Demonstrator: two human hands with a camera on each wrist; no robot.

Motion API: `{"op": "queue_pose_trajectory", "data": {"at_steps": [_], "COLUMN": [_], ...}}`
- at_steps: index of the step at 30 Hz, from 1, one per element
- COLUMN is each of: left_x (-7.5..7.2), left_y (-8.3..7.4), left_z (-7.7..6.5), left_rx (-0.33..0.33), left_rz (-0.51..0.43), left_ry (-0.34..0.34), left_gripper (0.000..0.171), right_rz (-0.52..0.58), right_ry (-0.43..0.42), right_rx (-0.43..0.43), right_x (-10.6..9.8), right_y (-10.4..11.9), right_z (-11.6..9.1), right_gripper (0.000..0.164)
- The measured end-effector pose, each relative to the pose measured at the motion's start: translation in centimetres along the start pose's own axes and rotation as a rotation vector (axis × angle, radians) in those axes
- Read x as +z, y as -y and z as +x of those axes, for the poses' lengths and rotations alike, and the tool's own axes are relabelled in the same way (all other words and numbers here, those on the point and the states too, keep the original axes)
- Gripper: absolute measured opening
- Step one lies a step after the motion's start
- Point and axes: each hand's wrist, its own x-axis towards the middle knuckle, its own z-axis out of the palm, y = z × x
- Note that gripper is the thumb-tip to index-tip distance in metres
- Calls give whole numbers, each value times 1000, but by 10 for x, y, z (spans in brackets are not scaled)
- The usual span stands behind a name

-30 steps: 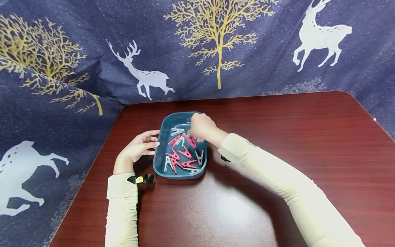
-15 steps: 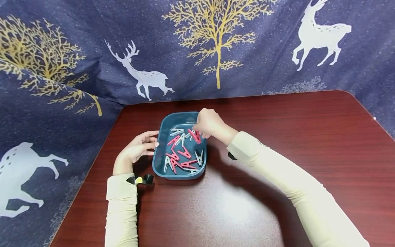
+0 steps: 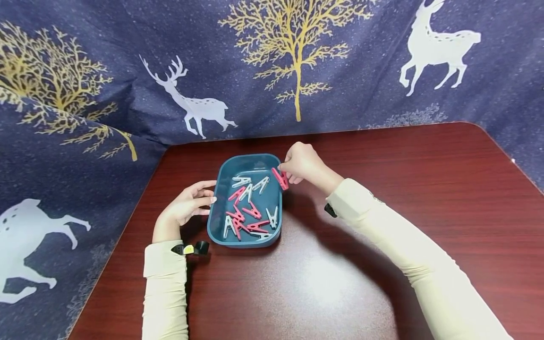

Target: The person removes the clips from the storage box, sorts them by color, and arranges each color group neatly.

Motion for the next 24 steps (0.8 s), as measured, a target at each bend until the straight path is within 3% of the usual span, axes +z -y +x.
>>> {"op": "queue_pose_trajectory", "data": {"at_steps": [8,24], "left_x": [0,-1], "left_y": [3,5], "left_z": [0,2], "left_rx": [10,27], "left_rz": [-5,-24], "left_ry": [2,12], "left_gripper": [61,60], "right_rz": [40,89], "right_ry": [-24,-61], "right_rx": [5,109], "right_x": [-10,-20], "right_y": [-21,-78], "right_z": [5,22], "right_gripper": [21,18]}}
